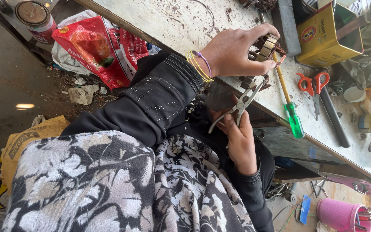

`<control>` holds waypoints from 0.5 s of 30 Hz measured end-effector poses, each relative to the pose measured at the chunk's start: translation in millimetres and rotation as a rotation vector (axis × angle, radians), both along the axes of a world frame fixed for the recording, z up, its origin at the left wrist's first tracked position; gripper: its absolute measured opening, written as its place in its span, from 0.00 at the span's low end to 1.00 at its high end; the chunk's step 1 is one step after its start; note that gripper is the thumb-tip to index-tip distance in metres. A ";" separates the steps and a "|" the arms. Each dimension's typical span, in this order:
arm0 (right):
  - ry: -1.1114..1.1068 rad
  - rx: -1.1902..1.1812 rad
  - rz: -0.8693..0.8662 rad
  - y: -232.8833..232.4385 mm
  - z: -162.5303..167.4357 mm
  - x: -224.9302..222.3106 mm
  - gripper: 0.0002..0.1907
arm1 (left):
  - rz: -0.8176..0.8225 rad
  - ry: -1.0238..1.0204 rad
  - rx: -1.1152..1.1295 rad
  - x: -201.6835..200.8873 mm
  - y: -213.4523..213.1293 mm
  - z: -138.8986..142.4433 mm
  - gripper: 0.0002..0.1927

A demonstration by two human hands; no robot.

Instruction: The person uses pliers to remove copper wire from a circular stator component on a cluttered workbench. They repeatedly grip and pull sections of wire from the slots, rotating the component to access different areas.

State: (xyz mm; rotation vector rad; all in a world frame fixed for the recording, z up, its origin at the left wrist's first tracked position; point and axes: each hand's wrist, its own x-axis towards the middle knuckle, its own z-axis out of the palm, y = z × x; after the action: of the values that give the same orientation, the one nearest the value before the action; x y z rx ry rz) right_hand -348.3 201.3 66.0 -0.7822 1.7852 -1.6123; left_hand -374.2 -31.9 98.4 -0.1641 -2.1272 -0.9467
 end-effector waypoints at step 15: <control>0.121 0.080 -0.039 1.3 13.6 -24.7 0.28 | 0.009 0.028 0.018 -26.4 1.1 3.1 0.30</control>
State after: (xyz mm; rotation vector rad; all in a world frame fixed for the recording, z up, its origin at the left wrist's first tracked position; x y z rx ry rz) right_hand -373.1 202.6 79.6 -0.8278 1.9486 -1.5371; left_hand -400.6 -30.8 101.4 -0.1579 -2.0920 -0.9523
